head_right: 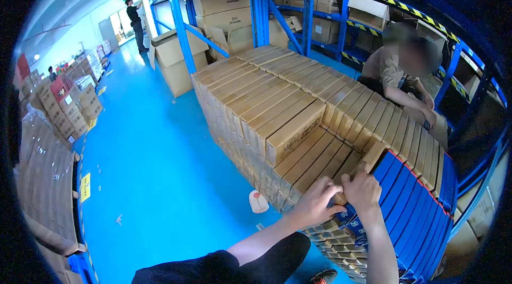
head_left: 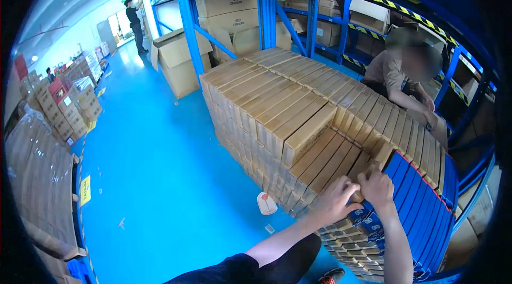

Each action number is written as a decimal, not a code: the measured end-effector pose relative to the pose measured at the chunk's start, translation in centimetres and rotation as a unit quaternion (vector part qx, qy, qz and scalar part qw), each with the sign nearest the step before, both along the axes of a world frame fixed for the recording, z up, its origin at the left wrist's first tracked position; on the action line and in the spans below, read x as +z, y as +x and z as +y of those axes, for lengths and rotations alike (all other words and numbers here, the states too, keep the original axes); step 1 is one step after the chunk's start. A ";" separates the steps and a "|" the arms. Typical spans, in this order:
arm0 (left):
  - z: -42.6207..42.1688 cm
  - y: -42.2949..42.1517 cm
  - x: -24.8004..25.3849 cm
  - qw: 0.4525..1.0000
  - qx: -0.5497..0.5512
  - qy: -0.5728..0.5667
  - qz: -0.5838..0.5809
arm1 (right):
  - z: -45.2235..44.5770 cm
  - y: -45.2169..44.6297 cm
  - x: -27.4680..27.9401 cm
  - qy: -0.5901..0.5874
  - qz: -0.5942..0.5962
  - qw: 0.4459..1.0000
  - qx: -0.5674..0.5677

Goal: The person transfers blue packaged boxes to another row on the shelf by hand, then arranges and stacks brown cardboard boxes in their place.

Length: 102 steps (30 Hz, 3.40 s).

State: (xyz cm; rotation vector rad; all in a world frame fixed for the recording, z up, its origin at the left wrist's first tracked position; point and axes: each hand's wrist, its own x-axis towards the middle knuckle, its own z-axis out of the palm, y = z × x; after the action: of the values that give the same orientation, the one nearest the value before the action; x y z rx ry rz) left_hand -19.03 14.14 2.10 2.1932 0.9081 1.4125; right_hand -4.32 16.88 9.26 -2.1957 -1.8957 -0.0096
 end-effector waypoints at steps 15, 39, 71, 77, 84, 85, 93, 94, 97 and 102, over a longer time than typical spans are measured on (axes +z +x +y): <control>1.7 1.7 -2.9 0.997 -0.014 -0.035 0.071 | 0.0 2.4 -0.7 -0.020 -0.005 0.998 0.054; -0.2 -0.1 -3.0 0.996 0.021 -0.032 0.081 | -0.7 6.0 4.4 -0.065 0.343 0.930 0.112; 21.7 -17.4 46.2 0.734 -0.362 -0.134 -0.559 | -4.3 2.3 35.8 0.493 0.651 0.454 0.356; 22.6 -18.6 45.4 0.719 -0.376 -0.114 -0.574 | -4.4 2.9 35.2 0.489 0.626 0.473 0.381; 20.8 -17.8 45.4 0.732 -0.348 -0.133 -0.571 | -3.5 3.5 35.5 0.510 0.623 0.452 0.386; 20.3 -17.6 45.5 0.732 -0.342 -0.140 -0.572 | -3.3 4.4 35.7 0.498 0.630 0.455 0.385; 20.2 -17.8 45.6 0.711 -0.354 -0.164 -0.585 | -4.8 -0.5 35.5 0.558 0.646 0.410 0.322; 20.4 -17.8 45.5 0.714 -0.364 -0.158 -0.578 | -5.0 -1.4 35.3 0.571 0.626 0.429 0.312; 20.9 -18.1 45.6 0.720 -0.380 -0.159 -0.559 | -5.3 -1.9 34.9 0.581 0.590 0.491 0.270; 19.3 -17.7 44.7 0.727 -0.401 -0.125 -0.544 | -2.6 7.1 36.1 0.596 0.396 0.662 0.222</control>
State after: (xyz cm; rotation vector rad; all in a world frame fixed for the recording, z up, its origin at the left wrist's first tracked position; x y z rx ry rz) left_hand -36.73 33.44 46.84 0.9210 -0.2710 1.5533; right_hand 2.75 14.33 45.39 -0.6107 -1.1807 -0.1391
